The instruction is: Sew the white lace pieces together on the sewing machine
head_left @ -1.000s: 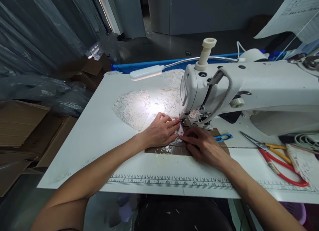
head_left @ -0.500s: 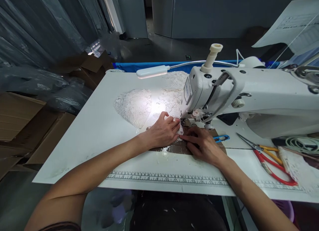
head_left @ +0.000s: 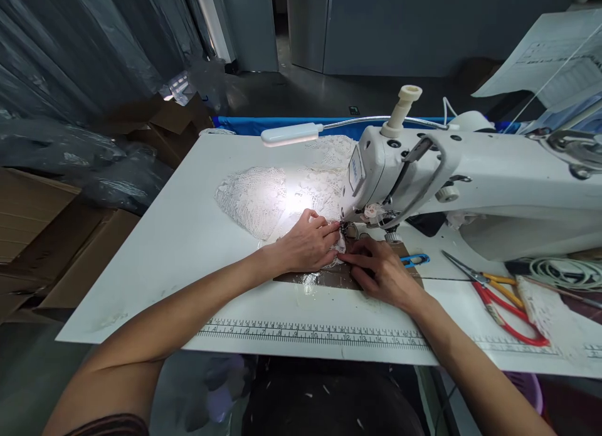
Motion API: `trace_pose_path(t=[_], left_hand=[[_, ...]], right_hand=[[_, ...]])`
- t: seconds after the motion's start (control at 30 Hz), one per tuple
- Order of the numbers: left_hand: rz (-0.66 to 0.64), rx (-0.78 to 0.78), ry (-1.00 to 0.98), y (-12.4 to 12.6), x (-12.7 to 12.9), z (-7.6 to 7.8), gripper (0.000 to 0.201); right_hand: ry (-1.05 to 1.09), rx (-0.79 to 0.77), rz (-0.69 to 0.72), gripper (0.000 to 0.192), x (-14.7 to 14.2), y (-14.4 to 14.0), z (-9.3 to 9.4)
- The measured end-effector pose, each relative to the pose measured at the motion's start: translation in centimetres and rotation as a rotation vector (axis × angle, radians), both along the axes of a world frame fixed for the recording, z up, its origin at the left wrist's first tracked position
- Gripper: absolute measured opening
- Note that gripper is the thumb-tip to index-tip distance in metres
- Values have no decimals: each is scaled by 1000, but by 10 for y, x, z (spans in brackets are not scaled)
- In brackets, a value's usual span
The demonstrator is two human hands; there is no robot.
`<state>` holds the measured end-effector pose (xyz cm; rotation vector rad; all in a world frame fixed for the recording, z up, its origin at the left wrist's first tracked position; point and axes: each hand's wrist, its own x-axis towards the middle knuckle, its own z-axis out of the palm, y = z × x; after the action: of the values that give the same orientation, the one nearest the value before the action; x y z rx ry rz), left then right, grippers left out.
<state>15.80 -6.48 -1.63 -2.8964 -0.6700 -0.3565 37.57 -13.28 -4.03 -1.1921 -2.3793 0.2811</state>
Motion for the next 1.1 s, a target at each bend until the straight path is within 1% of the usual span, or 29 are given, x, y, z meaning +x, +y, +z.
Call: trace_pose_path(t=[0.33, 0.47, 0.57, 0.63, 0.73, 0.9, 1.1], left_hand=[[-12, 60, -13, -2, 1, -2, 34], [-9, 112, -55, -4, 1, -4, 30], [-53, 127, -103, -4, 2, -7, 23], [-84, 120, -137, -4, 2, -9, 22], [-91, 93, -169, -3, 1, -9, 21], [-72, 42, -180, -3, 1, -9, 21], [-18, 18, -174, -1, 1, -10, 22]], right_hand=[[38, 21, 8, 36, -1, -1, -2], [43, 32, 5, 35, 0, -1, -3], [33, 27, 7, 35, 1, -1, -4], [25, 20, 6, 35, 2, -1, -4], [20, 10, 2, 36, 1, -2, -3], [30, 8, -3, 35, -1, -2, -1], [27, 1, -19, 35, -2, -2, -1]])
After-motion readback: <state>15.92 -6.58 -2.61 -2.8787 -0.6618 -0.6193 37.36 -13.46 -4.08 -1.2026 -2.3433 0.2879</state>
